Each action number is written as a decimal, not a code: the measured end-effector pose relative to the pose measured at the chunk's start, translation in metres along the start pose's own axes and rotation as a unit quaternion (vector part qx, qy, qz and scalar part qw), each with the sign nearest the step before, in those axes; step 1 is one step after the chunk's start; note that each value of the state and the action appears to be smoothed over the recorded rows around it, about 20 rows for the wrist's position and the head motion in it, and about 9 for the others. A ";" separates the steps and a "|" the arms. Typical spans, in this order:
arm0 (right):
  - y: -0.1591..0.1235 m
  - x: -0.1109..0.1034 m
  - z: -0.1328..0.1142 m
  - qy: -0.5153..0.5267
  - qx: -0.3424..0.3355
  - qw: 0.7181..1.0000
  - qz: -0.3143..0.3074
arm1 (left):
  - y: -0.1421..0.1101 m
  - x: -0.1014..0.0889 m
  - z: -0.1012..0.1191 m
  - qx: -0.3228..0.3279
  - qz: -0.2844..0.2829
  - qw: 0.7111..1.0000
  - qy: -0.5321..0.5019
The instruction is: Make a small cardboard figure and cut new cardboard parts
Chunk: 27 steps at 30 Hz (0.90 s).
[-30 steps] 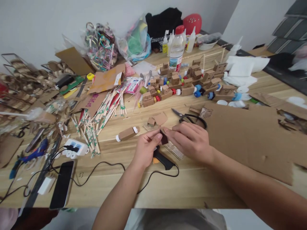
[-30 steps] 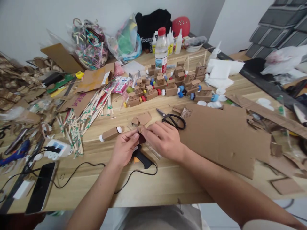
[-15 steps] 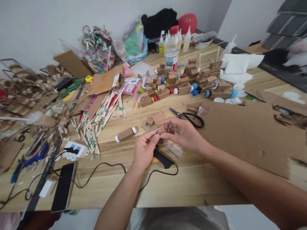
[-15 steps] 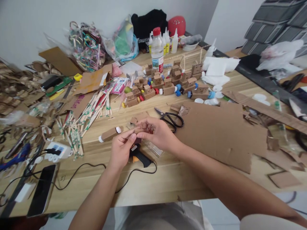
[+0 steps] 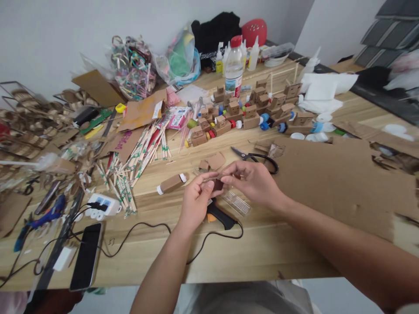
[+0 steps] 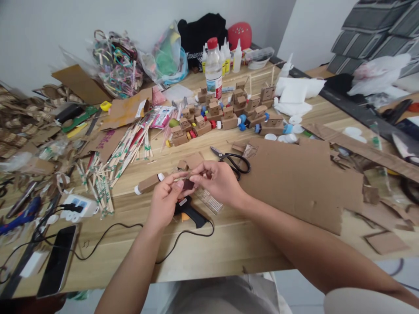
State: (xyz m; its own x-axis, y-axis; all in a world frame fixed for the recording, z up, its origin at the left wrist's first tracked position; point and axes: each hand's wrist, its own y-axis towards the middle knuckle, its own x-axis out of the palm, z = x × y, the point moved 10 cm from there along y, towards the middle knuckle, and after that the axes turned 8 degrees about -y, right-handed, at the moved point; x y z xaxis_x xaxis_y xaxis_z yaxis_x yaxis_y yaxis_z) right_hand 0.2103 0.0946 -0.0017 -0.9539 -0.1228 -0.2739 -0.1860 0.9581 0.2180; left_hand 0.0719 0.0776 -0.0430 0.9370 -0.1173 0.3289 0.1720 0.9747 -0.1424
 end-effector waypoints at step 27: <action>-0.008 0.014 -0.003 0.133 0.092 0.986 -0.035 | -0.045 0.027 0.081 0.465 -0.016 0.825 0.322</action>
State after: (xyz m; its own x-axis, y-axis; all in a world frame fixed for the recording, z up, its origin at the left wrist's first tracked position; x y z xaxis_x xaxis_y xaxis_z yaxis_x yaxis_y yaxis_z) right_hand 0.1977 0.0841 -0.0049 -0.9728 -0.2304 -0.0225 -0.2310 0.9726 0.0260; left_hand 0.0646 0.0462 0.0483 0.9553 0.0698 -0.2874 0.1721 0.6591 0.7321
